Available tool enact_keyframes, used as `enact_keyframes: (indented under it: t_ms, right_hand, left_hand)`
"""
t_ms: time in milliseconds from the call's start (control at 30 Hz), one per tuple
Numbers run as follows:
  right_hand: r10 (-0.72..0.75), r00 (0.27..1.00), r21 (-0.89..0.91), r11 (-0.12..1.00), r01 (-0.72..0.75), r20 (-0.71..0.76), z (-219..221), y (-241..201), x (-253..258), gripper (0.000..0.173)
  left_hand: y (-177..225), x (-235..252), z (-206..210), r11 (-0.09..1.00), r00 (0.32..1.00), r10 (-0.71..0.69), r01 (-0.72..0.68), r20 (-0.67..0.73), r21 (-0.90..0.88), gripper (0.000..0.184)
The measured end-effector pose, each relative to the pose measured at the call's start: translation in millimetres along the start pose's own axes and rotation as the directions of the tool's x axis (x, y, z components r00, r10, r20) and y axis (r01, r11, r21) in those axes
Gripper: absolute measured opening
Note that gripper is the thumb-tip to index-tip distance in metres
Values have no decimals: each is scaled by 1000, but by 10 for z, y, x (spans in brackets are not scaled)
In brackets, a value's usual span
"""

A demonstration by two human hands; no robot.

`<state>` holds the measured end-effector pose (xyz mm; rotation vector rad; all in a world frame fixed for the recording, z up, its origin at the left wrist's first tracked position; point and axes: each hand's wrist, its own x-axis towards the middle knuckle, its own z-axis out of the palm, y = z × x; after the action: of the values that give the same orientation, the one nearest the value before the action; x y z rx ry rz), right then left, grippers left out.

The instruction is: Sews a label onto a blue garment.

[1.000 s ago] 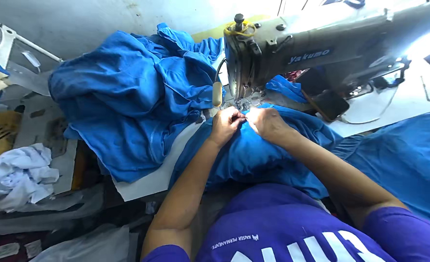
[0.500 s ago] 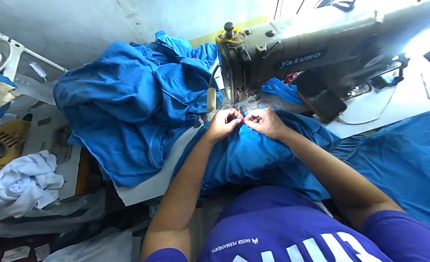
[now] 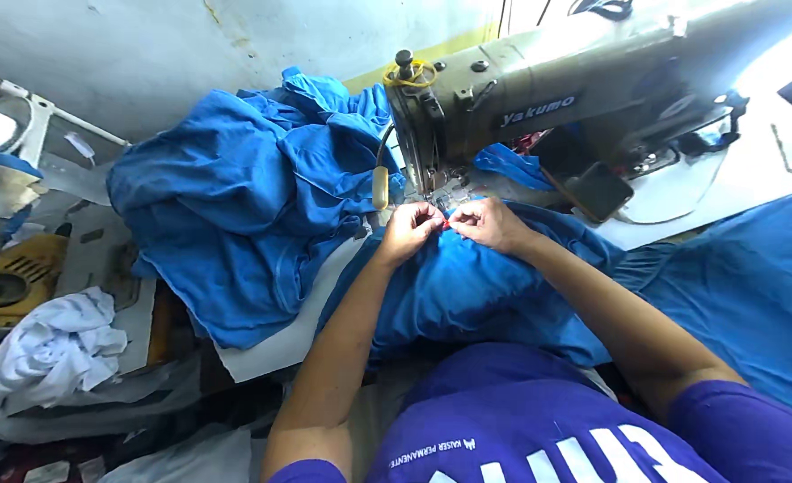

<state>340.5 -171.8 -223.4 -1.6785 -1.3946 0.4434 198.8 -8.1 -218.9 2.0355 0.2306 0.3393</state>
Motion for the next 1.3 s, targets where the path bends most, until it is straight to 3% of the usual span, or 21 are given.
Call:
enact_keyframes:
  t_ms: [200, 367, 467, 567, 667, 1000, 1100, 1167, 1233, 1300]
  right_hand:
    - [43, 994, -116, 992, -54, -97, -279, -43, -81, 17]
    - [-69, 988, -217, 975, 39, -136, -129, 93, -178, 17]
    - [-240, 958, -362, 916, 170, -159, -17, 147, -236, 19]
    - [-402, 913, -490, 811, 319, -72, 27, 132, -264, 20]
    - [-424, 906, -539, 758, 367, 21, 39, 122, -261, 19]
    - [-418, 905, -566, 729, 386, 79, 38, 158, -251, 29]
    - [-411, 906, -564, 728, 391, 97, 30, 158, -246, 29]
    - [-403, 909, -570, 726, 386, 102, 31, 154, -247, 33]
    - [-398, 911, -561, 734, 384, 103, 29, 159, -248, 36]
    - [-400, 911, -532, 753, 386, 94, 34, 173, -245, 36]
  left_hand:
    - [291, 90, 66, 891, 990, -124, 79, 72, 446, 15]
    - [468, 127, 211, 731, 985, -159, 70, 70, 679, 18]
    - [514, 123, 253, 706, 981, -185, 97, 50, 701, 18]
    - [546, 125, 280, 702, 978, -210, 143, 12, 697, 18]
    - [581, 137, 296, 683, 974, -228, 160, 0, 713, 17]
    - [546, 70, 355, 696, 985, -166, 156, -54, 701, 19]
    - [365, -106, 319, 750, 991, 54, 40, -121, 660, 20]
    - [255, -245, 336, 707, 965, 233, -83, -120, 703, 19]
    - [226, -345, 381, 666, 960, 276, -154, -49, 730, 21]
    - [224, -419, 456, 649, 974, 224, -161, 15, 743, 25]
